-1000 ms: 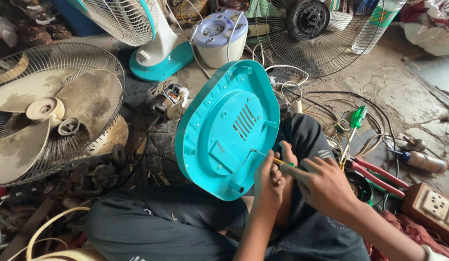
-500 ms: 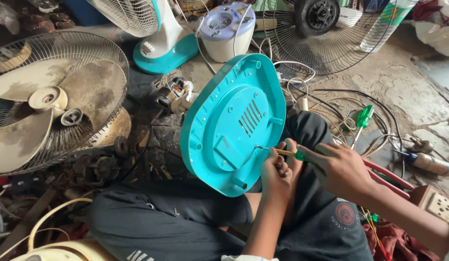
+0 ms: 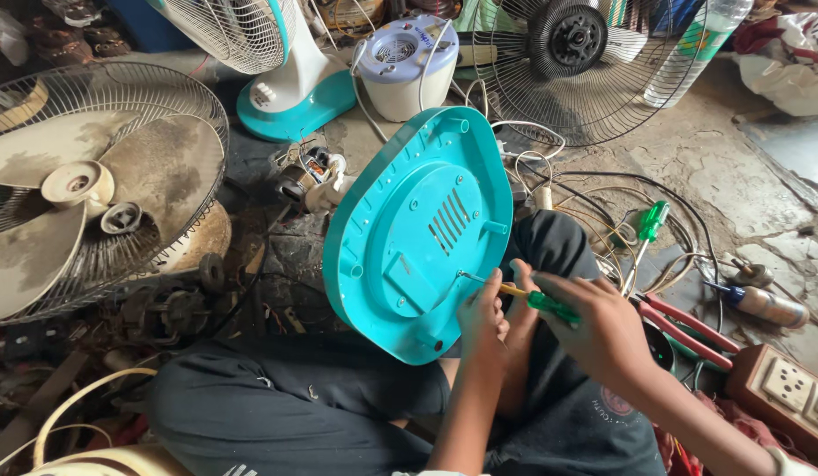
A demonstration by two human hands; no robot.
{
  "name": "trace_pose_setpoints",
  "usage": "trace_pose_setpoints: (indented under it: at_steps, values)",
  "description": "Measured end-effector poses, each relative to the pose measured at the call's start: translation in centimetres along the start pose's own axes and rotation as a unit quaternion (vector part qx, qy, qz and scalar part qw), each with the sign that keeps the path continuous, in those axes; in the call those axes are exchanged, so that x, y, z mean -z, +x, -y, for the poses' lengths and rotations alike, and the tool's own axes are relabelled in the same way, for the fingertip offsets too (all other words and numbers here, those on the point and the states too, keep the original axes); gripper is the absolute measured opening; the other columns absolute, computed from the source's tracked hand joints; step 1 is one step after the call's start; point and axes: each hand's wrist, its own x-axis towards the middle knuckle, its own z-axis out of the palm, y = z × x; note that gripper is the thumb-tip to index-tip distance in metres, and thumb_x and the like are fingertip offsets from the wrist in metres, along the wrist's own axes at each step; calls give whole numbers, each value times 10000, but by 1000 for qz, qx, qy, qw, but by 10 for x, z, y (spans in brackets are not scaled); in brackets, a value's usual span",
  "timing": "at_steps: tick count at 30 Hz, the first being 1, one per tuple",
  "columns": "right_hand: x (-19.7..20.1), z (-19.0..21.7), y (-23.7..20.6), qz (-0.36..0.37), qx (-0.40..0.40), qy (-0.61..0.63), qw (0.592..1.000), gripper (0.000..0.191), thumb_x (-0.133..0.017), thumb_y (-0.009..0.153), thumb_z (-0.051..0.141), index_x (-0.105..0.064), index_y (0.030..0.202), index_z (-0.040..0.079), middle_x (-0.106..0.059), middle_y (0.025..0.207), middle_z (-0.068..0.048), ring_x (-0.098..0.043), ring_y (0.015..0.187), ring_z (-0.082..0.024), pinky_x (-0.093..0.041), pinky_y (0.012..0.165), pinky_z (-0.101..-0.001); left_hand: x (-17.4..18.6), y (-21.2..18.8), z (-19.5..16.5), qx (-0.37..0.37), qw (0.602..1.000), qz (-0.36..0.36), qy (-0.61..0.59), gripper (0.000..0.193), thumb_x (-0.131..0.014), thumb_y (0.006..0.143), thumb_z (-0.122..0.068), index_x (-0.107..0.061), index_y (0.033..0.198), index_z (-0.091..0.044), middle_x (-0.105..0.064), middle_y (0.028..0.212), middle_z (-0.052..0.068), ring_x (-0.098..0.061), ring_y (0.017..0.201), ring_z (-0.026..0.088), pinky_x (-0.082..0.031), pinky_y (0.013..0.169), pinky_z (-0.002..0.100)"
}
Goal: The person sits on the floor and uses a screwdriver to unscrew the rear cover of a teal table fan, then removes the cover and works on the internal wiring and component board inside the fan housing, repositioning wires and the component with their hands.
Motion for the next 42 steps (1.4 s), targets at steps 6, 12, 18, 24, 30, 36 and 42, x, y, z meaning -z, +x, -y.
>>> trace_pose_setpoints:
  at_steps: [6,12,18,24,30,36,42]
  values:
    - [9,-31,3,172,-302,445,826,434,-558,1104,375,-761,1144,-6,-803,939,-192,-592,678,-217,-425,542,-321,-2,1,0,-17,982,119,-146,323,-568,1035,-335,-702,1005,-42,-393,695,-67,-313,529,33,-256,474,195]
    - [4,-1,-10,-39,10,106,994,326,-709,784,13,-786,1083,118,-660,996,-99,-674,924,-223,-534,799,-344,-6,-3,-6,-15,987,82,-137,262,-599,1006,-311,-702,1047,-74,-370,716,-69,-306,528,29,-254,477,201]
    - [-1,20,-22,-155,-20,315,936,605,-707,770,41,-543,1352,43,-596,1170,-107,-631,1012,-203,-519,862,-340,-8,-7,-12,-46,992,65,-96,266,-656,990,-303,-652,1011,-37,-389,699,-64,-260,488,21,-203,441,200]
    - [-23,-13,-19,-34,-242,403,882,320,-594,1107,212,-667,1321,-15,-650,966,-126,-564,829,-163,-466,731,-352,-9,-19,-14,-8,969,109,-222,293,-556,1022,-272,-672,1078,-9,-433,707,-52,-326,530,37,-271,508,210]
    - [2,10,-17,-18,-79,142,987,481,-706,781,55,-701,1251,159,-678,966,-85,-647,885,-224,-520,816,-352,-15,-12,-23,-36,955,45,-290,189,-617,1031,-284,-633,996,-99,-401,674,-68,-291,497,36,-238,492,209]
    - [16,24,-23,-121,-7,7,993,566,-691,632,-45,-730,1156,166,-616,1039,-136,-577,1039,-374,-480,926,-456,-13,-3,-28,-47,958,22,-282,206,-661,1020,-298,-569,950,-128,-401,662,-71,-300,492,41,-239,497,225]
    - [31,-21,-45,-171,-61,-35,983,405,-735,766,12,-758,1132,183,-618,1077,-127,-575,1064,-353,-478,946,-439,-12,-7,-23,-37,946,40,-318,194,-581,1018,-300,-625,1064,-117,-398,641,-59,-324,485,52,-276,499,233]
